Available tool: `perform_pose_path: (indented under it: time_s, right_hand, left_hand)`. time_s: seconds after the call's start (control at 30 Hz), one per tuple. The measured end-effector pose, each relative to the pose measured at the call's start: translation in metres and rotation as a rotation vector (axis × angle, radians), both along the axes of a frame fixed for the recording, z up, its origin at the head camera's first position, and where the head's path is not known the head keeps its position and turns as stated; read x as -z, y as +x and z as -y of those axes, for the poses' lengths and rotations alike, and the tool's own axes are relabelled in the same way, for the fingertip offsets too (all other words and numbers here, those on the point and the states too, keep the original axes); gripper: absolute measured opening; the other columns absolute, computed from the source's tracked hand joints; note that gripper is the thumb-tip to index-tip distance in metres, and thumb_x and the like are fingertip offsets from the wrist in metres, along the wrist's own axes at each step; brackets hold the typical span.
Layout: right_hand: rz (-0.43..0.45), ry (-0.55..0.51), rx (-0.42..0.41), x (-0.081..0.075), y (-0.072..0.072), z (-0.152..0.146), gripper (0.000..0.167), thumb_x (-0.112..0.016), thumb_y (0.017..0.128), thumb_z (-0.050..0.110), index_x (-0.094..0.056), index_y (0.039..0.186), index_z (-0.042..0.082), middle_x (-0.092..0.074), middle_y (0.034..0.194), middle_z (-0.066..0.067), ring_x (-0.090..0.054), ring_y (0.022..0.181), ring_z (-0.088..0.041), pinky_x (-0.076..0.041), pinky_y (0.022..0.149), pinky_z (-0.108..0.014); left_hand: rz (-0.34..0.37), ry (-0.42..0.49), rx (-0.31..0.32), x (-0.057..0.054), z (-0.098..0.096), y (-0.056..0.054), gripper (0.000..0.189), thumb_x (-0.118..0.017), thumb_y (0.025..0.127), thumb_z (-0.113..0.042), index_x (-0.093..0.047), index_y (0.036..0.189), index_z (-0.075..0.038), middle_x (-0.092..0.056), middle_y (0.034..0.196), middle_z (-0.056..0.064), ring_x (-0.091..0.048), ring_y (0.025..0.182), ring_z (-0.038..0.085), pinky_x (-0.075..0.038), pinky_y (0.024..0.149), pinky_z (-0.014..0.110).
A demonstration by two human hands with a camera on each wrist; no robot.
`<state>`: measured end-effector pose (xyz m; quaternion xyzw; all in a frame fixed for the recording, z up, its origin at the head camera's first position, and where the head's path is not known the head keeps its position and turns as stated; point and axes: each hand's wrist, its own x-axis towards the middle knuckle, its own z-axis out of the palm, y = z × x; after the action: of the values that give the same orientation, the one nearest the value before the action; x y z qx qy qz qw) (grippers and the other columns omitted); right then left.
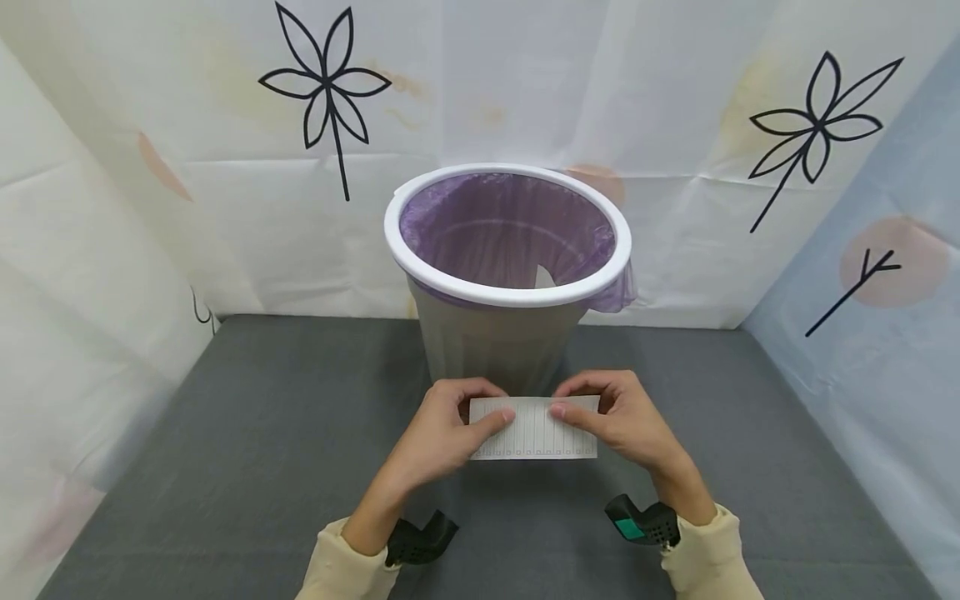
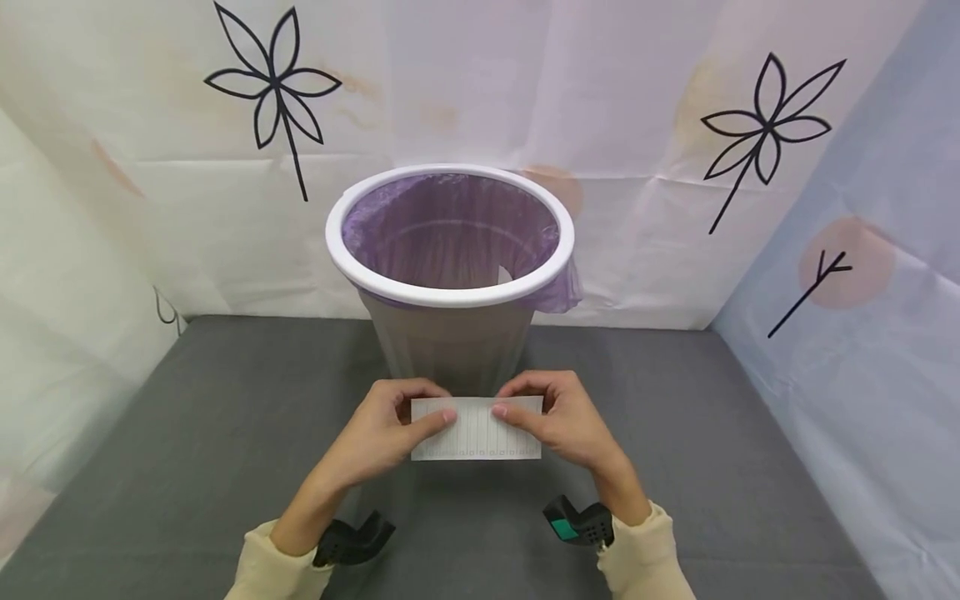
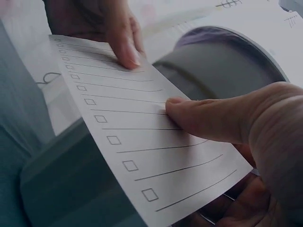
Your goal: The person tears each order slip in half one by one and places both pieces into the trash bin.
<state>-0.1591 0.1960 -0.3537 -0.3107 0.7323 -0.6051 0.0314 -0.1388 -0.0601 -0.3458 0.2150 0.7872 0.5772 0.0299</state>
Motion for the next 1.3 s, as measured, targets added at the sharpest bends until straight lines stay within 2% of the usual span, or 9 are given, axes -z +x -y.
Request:
perform_pose_path:
  time_s: [0.23, 0.37, 0.63, 0.9, 1.3]
  right_hand:
    - [0.005, -0.026, 0.052, 0.001, 0.004, 0.017, 0.008, -0.069, 0.092, -0.006, -0.071, 0.099, -0.005, -0.070, 0.079, -0.014, -0.064, 0.056, -0.016, -0.054, 0.049, -0.032]
    - [0.009, -0.041, 0.095, -0.002, 0.007, 0.023, 0.008, -0.069, 0.092, -0.005, -0.071, 0.100, -0.005, -0.069, 0.084, -0.018, -0.067, 0.059, -0.020, -0.056, 0.053, -0.034]
    - [-0.025, -0.008, 0.177, -0.013, 0.010, 0.033, 0.008, -0.072, 0.091, -0.003, -0.074, 0.098, -0.001, -0.072, 0.084, -0.012, -0.068, 0.061, -0.022, -0.057, 0.055, -0.034]
    - [-0.028, -0.004, 0.183, -0.016, 0.011, 0.041, 0.007, -0.073, 0.091, -0.001, -0.075, 0.098, 0.001, -0.073, 0.083, -0.010, -0.068, 0.063, -0.022, -0.057, 0.057, -0.034]
    - [-0.067, -0.028, 0.199, -0.017, 0.013, 0.043, 0.010, -0.074, 0.089, -0.004, -0.078, 0.097, -0.001, -0.075, 0.087, -0.010, -0.070, 0.067, -0.021, -0.057, 0.059, -0.033]
  left_hand:
    - [-0.057, 0.016, -0.038, 0.002, 0.000, -0.002, 0.009, -0.074, 0.094, -0.015, -0.078, 0.096, -0.008, -0.074, 0.090, 0.001, -0.065, 0.078, 0.014, -0.053, 0.069, 0.029]
    - [-0.061, 0.029, -0.048, -0.001, 0.001, -0.001, 0.009, -0.073, 0.094, -0.015, -0.078, 0.097, -0.007, -0.074, 0.090, 0.001, -0.066, 0.076, 0.014, -0.053, 0.068, 0.030]
    - [-0.067, 0.049, -0.054, -0.007, 0.002, 0.002, 0.008, -0.072, 0.094, -0.012, -0.078, 0.098, -0.008, -0.074, 0.091, 0.001, -0.066, 0.076, 0.015, -0.054, 0.067, 0.031]
    - [-0.095, 0.099, -0.073, -0.009, 0.005, 0.003, 0.008, -0.071, 0.095, -0.010, -0.079, 0.098, -0.009, -0.075, 0.092, -0.002, -0.068, 0.077, 0.014, -0.055, 0.067, 0.032]
    - [-0.108, 0.145, -0.074, -0.010, 0.008, 0.003, 0.009, -0.073, 0.094, -0.011, -0.079, 0.098, -0.005, -0.075, 0.091, 0.004, -0.068, 0.074, 0.017, -0.055, 0.064, 0.031]
